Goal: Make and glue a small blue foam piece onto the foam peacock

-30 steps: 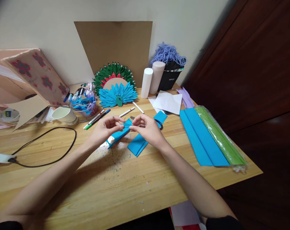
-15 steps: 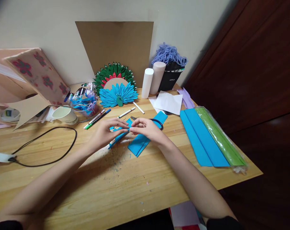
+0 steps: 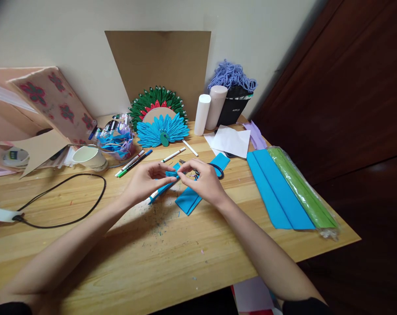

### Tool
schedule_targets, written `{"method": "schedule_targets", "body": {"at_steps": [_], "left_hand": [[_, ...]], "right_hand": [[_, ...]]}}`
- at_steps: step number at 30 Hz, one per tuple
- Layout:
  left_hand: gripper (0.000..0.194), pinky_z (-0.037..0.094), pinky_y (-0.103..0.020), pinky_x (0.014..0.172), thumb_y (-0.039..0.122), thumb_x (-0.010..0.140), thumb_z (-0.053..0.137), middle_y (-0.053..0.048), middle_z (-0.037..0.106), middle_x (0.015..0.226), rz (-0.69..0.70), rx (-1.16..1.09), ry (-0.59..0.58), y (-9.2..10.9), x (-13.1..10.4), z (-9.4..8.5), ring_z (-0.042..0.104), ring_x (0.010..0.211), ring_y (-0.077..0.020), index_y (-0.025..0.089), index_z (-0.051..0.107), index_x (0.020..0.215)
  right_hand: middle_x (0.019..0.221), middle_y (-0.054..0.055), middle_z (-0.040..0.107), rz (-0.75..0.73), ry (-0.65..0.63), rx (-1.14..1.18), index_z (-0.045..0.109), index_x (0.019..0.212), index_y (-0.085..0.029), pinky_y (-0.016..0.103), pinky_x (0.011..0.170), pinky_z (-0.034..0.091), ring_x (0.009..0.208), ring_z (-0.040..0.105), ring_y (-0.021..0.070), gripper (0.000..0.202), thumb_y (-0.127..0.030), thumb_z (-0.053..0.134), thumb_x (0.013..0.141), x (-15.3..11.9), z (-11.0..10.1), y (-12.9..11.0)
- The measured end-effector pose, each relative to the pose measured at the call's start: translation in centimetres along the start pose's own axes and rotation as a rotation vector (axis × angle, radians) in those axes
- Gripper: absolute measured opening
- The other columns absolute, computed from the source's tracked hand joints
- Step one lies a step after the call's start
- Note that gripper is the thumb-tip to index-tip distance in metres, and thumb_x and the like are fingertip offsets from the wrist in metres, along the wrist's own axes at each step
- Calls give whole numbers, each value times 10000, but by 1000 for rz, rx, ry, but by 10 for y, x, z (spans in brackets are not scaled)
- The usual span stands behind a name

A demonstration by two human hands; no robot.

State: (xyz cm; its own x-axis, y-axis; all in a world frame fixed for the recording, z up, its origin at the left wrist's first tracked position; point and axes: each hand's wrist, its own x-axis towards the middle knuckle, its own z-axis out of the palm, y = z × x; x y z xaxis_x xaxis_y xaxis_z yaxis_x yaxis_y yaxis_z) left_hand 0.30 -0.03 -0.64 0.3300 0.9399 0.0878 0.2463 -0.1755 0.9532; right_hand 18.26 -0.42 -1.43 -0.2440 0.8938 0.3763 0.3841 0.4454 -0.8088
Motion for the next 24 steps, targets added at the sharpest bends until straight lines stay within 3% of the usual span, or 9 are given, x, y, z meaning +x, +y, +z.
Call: {"method": "schedule_targets", "body": {"at_steps": [3, 7, 15, 24], "left_hand": [[192, 483, -222, 536, 288, 673, 680, -51, 685, 682, -112, -104, -42, -2, 1, 2, 612, 591, -124, 117, 650, 754], [161, 436, -180, 472, 283, 688, 661, -29, 669, 627, -150, -122, -75, -2, 2, 3, 583, 537, -97, 122, 653, 676], [150, 489, -214, 545, 270, 703, 639, -43, 686, 635, -151, -141, -67, 2, 0, 4, 621, 581, -124, 127, 662, 667], [143, 522, -215, 653, 164, 730, 572, -39, 695, 627, -330, -363, -176, 4, 5, -3, 645, 599, -101, 124, 647, 616]], "right_hand": [[797, 34, 639, 24, 4, 20, 620, 798, -189, 315, 704, 484, 764, 599, 167, 78, -245, 582, 758, 0, 1, 1], [814, 35, 642, -4, -11, 18, 643, 816, -196, 304, 702, 481, 786, 601, 167, 91, -246, 595, 756, 0, 1, -2], [777, 28, 644, -186, 24, -134, 644, 773, -227, 330, 700, 458, 760, 579, 178, 72, -220, 572, 769, -1, 2, 0], [767, 26, 668, -385, 1, -309, 649, 822, -262, 365, 731, 470, 772, 586, 198, 99, -224, 570, 775, -5, 4, 15]]}}
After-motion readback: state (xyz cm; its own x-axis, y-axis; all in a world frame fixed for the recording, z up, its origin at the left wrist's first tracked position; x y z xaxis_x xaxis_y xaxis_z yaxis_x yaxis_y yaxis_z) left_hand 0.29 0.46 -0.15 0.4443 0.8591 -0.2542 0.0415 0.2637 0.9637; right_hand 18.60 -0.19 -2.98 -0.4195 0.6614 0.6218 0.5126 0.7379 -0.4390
